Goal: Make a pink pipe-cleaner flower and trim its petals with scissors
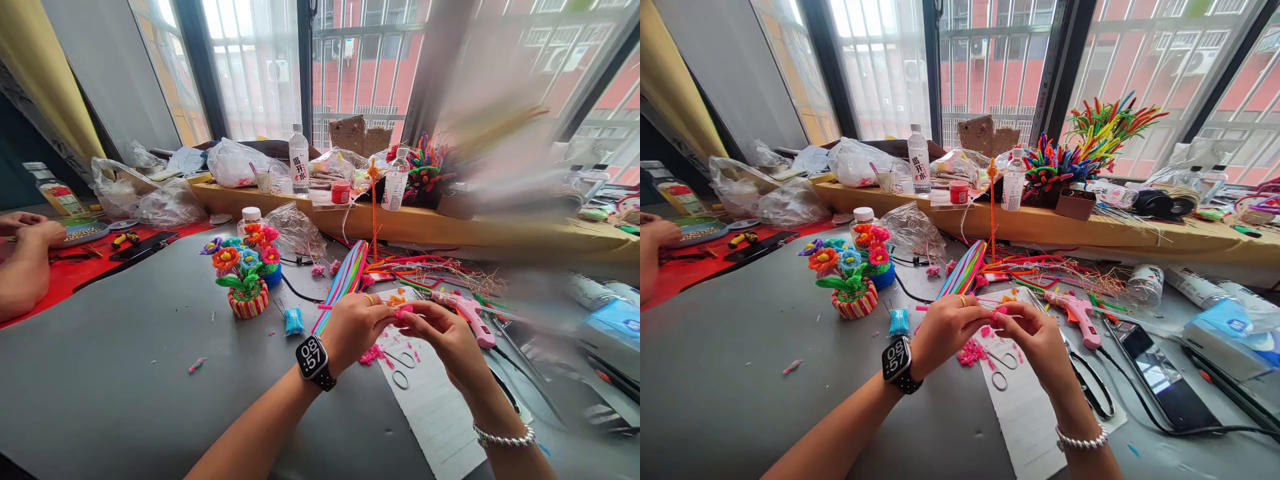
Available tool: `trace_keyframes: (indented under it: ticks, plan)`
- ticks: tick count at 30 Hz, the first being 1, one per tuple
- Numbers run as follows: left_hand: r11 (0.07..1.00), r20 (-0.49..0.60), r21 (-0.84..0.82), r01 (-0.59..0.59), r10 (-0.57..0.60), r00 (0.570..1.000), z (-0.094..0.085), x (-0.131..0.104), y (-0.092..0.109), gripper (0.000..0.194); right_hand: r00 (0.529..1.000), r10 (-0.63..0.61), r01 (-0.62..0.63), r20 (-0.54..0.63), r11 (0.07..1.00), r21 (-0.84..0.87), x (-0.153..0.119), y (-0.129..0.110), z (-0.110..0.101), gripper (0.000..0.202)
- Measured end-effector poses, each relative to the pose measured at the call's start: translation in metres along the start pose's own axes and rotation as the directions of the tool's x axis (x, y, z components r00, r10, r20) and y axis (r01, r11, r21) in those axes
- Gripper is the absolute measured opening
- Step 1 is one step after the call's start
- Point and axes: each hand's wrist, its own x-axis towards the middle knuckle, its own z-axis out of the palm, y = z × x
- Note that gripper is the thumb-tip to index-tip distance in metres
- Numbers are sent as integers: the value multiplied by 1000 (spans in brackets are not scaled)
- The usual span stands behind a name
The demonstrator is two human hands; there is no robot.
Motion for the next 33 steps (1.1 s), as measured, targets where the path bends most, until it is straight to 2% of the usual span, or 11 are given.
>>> trace_keyframes:
  ticks: [5,9,14,20,24,27,30,33]
  plan:
    - [999,-4,41,-18,18,1000,1,0,1,20,1000,-28,28,1,999,-24,0,1,0,25]
    - [999,72,9,-45,45,996,-1,1,-2,19,997,-34,42,63,992,-119,-2,-2,1,31]
    - [999,174,-19,-31,34,984,-3,2,-7,19,986,-32,64,161,978,-199,-2,-1,2,25]
    - [998,264,-66,24,-6,964,-4,3,-7,19,982,-68,117,175,951,-286,-3,0,5,22]
    - [969,294,-198,146,-84,952,-7,5,-7,18,973,-107,161,207,950,-267,-2,1,4,24]
    - [909,346,-300,288,-178,921,-9,6,-7,16,963,-136,205,234,931,-303,-1,1,2,26]
    - [801,440,-413,433,-241,865,-9,6,-11,21,957,-167,240,237,915,-323,-1,0,2,26]
    - [650,533,-533,542,-239,812,-8,6,-14,30,958,-173,240,228,918,-315,-1,0,1,24]
